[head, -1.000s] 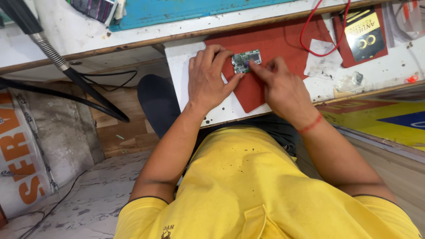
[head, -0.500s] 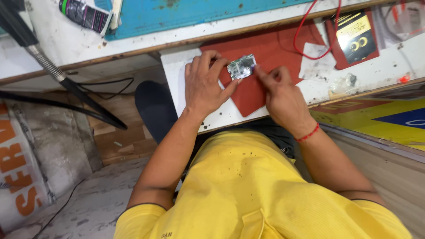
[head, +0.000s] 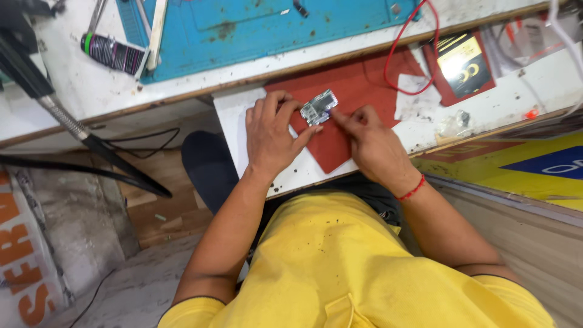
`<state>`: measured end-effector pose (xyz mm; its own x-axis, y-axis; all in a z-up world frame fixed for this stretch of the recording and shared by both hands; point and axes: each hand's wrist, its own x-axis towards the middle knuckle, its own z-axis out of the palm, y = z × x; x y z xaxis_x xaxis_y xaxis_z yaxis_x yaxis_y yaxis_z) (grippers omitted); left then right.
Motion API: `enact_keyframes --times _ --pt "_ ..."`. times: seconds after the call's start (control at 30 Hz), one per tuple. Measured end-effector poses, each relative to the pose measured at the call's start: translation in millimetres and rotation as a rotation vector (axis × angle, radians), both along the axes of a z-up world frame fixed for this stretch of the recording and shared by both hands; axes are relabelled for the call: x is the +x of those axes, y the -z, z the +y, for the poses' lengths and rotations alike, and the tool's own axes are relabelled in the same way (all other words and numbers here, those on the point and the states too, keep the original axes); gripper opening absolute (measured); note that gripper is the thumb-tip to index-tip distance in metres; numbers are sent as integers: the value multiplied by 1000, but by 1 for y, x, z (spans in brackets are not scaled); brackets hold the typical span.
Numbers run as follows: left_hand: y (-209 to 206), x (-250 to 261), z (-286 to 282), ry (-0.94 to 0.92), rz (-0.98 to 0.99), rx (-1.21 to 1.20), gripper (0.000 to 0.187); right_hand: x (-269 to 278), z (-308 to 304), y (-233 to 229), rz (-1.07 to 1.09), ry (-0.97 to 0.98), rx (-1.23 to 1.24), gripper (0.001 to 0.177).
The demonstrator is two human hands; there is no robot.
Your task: The person cleans a small circuit board with a brush and then uses a hot air gun to heat specific components on the board. The task involves precise manipulation of the tool and the board on a workbench.
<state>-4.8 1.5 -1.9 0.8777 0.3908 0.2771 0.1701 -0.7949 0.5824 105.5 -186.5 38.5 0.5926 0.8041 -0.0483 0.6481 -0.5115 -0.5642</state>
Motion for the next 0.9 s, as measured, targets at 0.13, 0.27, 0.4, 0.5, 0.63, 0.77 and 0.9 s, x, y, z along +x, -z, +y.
enact_keyframes --times 0.13,0.27,0.4,0.5,0.63,0.77,0.9 --pt "-3 1 -1 -11 -3 -18 52 0 -3 7 -22 -20 7 55" --pt "-3 2 -1 -9 3 -8 51 3 -3 8 -31 -12 -69 53" --pt "0 0 -2 -20 17 -11 50 -1 -6 11 -26 -71 -151 60" --pt "-3 2 -1 -8 -1 1 50 3 -5 10 -28 -134 23 64" --pt "4 -2 -1 -10 1 -6 51 3 3 0 -73 -72 -2 60" --pt "5 -1 -1 8 -12 -9 50 3 3 -1 -56 -72 -8 57" --pt "5 -1 -1 -1 -19 -10 50 0 2 3 -114 -35 -44 64"
